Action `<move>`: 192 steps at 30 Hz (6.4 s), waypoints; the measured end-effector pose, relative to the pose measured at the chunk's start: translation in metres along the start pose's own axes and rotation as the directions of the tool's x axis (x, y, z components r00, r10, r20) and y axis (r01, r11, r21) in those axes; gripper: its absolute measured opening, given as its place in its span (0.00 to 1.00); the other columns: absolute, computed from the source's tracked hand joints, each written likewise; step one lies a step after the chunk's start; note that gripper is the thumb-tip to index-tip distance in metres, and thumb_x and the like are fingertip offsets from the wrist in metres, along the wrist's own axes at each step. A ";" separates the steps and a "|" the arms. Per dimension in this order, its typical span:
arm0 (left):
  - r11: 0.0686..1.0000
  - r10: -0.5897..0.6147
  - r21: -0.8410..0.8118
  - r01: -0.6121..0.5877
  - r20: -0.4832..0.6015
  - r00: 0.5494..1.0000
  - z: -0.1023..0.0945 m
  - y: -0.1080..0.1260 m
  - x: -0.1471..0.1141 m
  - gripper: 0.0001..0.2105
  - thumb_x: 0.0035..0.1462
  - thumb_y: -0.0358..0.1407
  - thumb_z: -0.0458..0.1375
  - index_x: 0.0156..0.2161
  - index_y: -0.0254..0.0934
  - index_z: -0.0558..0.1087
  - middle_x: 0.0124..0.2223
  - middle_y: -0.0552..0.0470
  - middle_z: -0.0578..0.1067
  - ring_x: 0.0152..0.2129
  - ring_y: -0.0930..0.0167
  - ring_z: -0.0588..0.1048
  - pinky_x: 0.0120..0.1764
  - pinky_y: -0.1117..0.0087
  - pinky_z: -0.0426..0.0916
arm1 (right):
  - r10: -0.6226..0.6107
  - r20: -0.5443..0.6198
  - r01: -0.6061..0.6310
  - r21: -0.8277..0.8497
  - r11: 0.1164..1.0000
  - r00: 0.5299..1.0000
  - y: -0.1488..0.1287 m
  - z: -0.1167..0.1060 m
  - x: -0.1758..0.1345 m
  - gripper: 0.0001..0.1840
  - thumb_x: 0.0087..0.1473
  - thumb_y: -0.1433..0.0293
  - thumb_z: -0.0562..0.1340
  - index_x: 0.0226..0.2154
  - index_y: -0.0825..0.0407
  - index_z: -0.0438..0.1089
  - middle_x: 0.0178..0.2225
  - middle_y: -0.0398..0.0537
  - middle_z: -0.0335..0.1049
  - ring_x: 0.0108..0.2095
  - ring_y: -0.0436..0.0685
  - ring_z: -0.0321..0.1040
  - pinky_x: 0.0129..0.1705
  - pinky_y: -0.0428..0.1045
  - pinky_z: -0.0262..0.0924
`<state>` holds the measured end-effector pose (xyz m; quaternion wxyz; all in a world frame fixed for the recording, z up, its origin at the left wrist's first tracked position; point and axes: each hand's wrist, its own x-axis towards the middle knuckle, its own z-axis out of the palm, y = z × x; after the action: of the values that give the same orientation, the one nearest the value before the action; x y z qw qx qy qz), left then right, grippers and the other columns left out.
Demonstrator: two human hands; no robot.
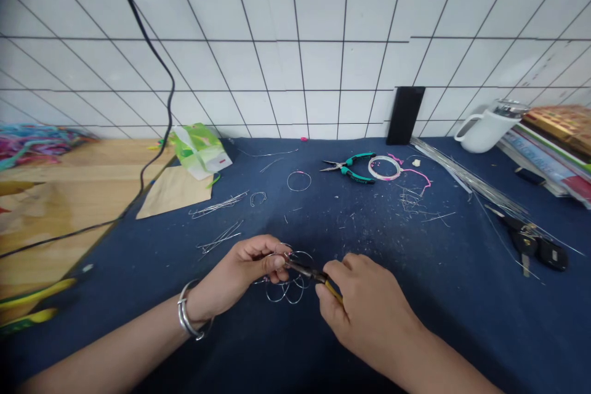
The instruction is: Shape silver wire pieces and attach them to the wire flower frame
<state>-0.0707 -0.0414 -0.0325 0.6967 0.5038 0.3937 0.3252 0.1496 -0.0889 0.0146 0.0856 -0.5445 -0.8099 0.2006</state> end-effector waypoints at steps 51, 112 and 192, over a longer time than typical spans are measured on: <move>0.999 -0.028 0.026 0.027 0.044 0.999 0.001 0.001 -0.003 0.06 0.49 0.31 0.61 0.35 0.33 0.71 0.27 0.54 0.73 0.20 0.78 0.72 0.22 0.80 0.63 | -0.057 -0.041 0.055 -0.052 0.997 0.998 0.000 0.011 0.004 0.14 0.56 0.69 0.49 0.32 0.52 0.70 0.24 0.47 0.65 0.26 0.53 0.62 0.30 0.49 0.56; 0.997 0.064 0.043 -0.058 -0.152 0.986 -0.012 0.007 0.009 0.05 0.54 0.33 0.57 0.34 0.33 0.67 0.30 0.52 0.73 0.28 0.73 0.73 0.32 0.72 0.67 | 0.058 0.056 -0.081 0.669 0.739 0.997 0.010 0.020 0.080 0.07 0.53 0.68 0.55 0.27 0.52 0.64 0.22 0.38 0.58 0.23 0.46 0.53 0.24 0.43 0.52; 0.988 0.050 0.152 -0.030 -0.130 0.990 -0.007 -0.003 0.014 0.03 0.53 0.32 0.57 0.31 0.34 0.66 0.27 0.56 0.69 0.25 0.76 0.72 0.29 0.74 0.67 | 0.039 0.021 -0.044 0.616 0.786 0.999 0.011 0.025 0.081 0.06 0.50 0.72 0.56 0.28 0.51 0.69 0.26 0.41 0.67 0.26 0.48 0.62 0.28 0.44 0.56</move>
<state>-0.0703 -0.0276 -0.0400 0.6221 0.5397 0.4527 0.3417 0.1180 -0.0170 -0.0190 0.2511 -0.5038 -0.6882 0.4576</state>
